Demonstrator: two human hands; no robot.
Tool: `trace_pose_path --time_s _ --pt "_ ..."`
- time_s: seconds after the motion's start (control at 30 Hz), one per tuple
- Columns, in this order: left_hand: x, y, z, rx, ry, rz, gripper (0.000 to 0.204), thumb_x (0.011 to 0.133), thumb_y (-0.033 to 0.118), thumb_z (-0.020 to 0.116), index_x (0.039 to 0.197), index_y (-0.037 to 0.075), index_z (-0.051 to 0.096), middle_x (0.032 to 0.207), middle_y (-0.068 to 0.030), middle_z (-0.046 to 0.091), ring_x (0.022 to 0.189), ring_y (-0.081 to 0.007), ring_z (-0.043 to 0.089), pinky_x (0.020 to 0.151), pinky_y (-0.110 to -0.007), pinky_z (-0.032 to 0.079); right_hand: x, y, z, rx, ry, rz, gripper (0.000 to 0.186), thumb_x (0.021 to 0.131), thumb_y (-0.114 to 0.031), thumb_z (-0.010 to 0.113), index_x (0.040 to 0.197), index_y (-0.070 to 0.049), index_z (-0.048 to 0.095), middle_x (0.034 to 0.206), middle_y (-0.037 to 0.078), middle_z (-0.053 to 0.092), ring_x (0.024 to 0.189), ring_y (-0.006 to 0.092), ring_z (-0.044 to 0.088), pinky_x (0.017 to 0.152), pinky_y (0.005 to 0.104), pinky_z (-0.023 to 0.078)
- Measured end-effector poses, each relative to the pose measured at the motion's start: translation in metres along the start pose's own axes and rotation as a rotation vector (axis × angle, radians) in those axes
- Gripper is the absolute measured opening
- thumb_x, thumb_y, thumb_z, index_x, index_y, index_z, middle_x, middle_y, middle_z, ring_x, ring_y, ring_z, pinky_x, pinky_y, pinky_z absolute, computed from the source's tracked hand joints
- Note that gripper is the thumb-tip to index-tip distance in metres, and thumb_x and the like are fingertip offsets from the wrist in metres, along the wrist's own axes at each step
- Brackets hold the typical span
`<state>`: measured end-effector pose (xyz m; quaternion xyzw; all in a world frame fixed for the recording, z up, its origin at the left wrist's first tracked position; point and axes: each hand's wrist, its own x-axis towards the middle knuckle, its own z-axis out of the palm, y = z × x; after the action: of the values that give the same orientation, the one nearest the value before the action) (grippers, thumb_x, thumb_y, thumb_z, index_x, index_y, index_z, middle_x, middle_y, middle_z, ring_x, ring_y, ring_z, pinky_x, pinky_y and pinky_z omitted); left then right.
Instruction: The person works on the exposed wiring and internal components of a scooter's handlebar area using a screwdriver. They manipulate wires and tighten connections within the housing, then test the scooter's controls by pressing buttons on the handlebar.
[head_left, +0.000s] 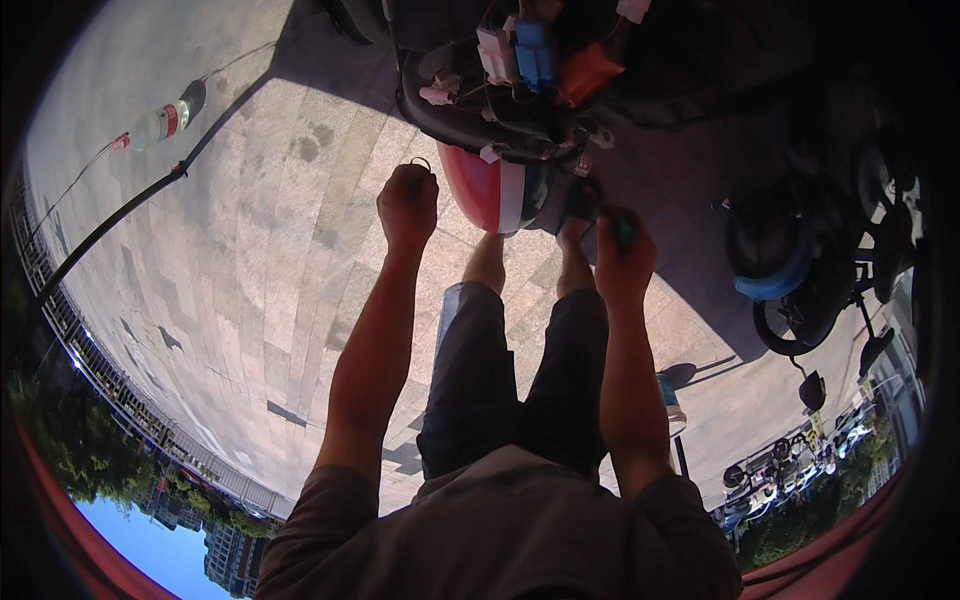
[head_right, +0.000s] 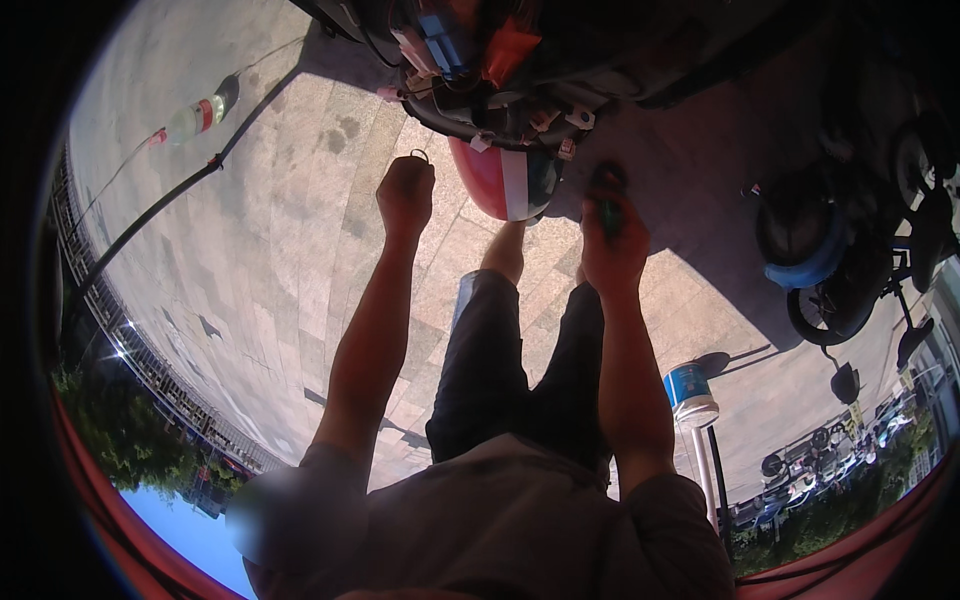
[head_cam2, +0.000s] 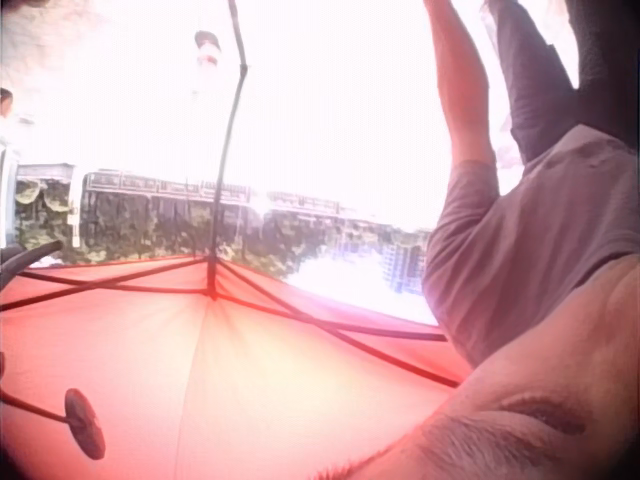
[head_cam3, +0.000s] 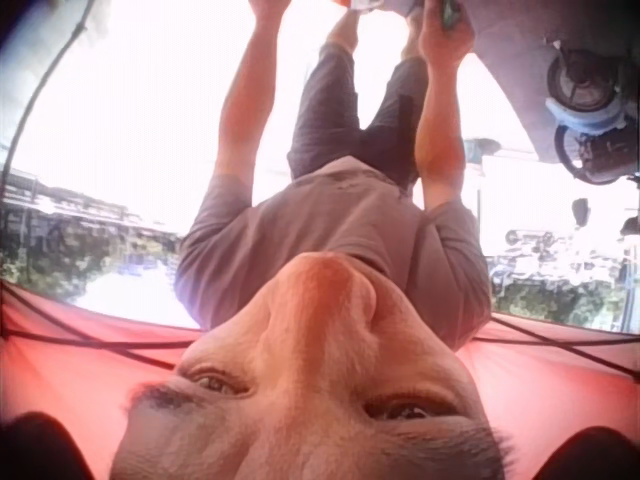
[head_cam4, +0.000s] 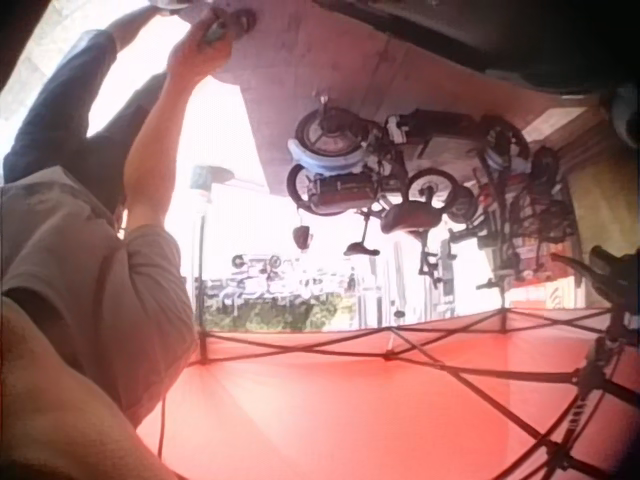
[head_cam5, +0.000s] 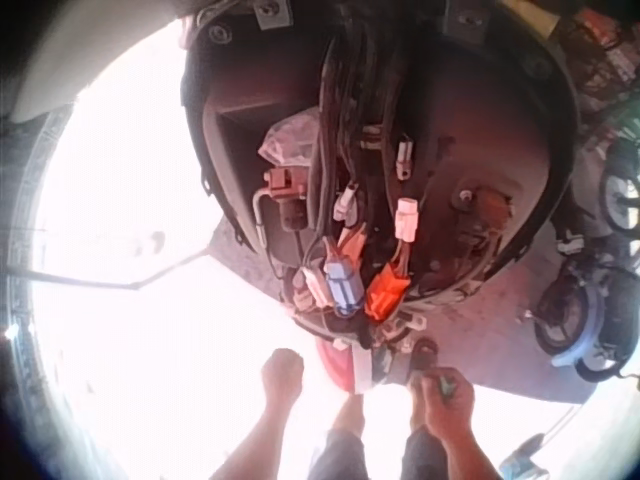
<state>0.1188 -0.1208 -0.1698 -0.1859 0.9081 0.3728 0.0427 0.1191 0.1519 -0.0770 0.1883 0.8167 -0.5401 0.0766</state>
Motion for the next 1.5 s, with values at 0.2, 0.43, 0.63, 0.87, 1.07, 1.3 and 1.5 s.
trace_pose_path --time_s 0.2,0.43,0.63,0.87,1.07,1.3,1.5 --pt "0.018 -0.016 -0.022 0.236 0.011 -0.169 0.02 0.078 0.022 0.064 0.092 0.007 0.062 0.084 -0.0132 0.067 0.08 -0.0317 0.065 0.073 -0.043 0.05 -0.002 -0.001 -0.004 0.043 -0.016 0.027 0.016 0.087 -0.013 0.061 0.099 -0.003 0.063 0.081 0.003 0.062 0.072 0.0079 0.056 0.065 0.0217 0.045" --pt "-0.024 0.032 -0.055 -0.029 -0.053 -0.307 0.024 0.08 0.019 0.066 0.098 0.002 0.064 0.082 -0.0124 0.069 0.078 -0.022 0.067 0.072 -0.033 0.051 0.016 0.022 0.001 0.203 0.044 -0.017 0.016 0.089 -0.012 0.055 0.101 -0.003 0.061 0.085 0.004 0.061 0.071 0.0079 0.055 0.064 0.0216 0.045" --pt "-0.051 0.151 -0.022 -0.631 -0.2 -0.271 0.018 0.088 0.002 0.057 0.104 -0.006 0.06 0.089 -0.0094 0.065 0.076 -0.0128 0.062 0.07 -0.024 0.05 0.044 -0.004 0.017 0.207 0.105 -0.151 0.023 0.079 -0.007 0.068 0.1 -0.002 0.06 0.082 0.004 0.061 0.073 0.0076 0.056 0.065 0.0223 0.046" --pt "-0.011 0.199 0.005 -0.762 -0.174 -0.212 0.021 0.09 0.008 0.054 0.106 -0.003 0.062 0.081 -0.0055 0.065 0.07 -0.0092 0.059 0.063 -0.022 0.047 0.069 -0.02 0.027 0.456 0.037 -0.032 0.025 0.076 -0.008 0.073 0.096 -0.003 0.059 0.078 0.003 0.062 0.07 0.0081 0.058 0.064 0.0226 0.048" --pt "-0.006 0.199 0.015 -0.476 -0.001 -0.029 0.02 0.087 0.01 0.059 0.102 -0.003 0.062 0.077 -0.005 0.064 0.07 -0.0093 0.06 0.064 -0.022 0.047 0.06 -0.029 0.024 0.589 -0.054 0.024 0.022 0.079 -0.009 0.071 0.097 -0.002 0.062 0.081 0.004 0.065 0.074 0.0087 0.06 0.066 0.0232 0.048" --pt "0.01 0.193 0.024 -0.398 0.234 0.091 0.029 0.078 0.013 0.073 0.097 -0.001 0.056 0.085 -0.007 0.061 0.075 -0.0129 0.061 0.061 -0.024 0.049 0.056 -0.046 0.003 0.693 -0.17 0.177 0.014 0.082 -0.006 0.065 0.096 -0.005 0.064 0.066 -0.002 0.057 0.051 0.0023 0.046 0.045 0.0176 0.033" --pt "0.015 0.193 0.038 -0.394 0.319 0.127 0.03 0.076 0.012 0.074 0.096 0.0 0.055 0.092 -0.0086 0.058 0.074 -0.0134 0.059 0.058 -0.024 0.048 0.061 -0.047 -0.008 0.566 -0.196 0.185 0.02 0.08 -0.018 0.064 0.095 -0.005 0.065 0.078 0.003 0.065 0.072 0.009 0.059 0.065 0.0252 0.047"
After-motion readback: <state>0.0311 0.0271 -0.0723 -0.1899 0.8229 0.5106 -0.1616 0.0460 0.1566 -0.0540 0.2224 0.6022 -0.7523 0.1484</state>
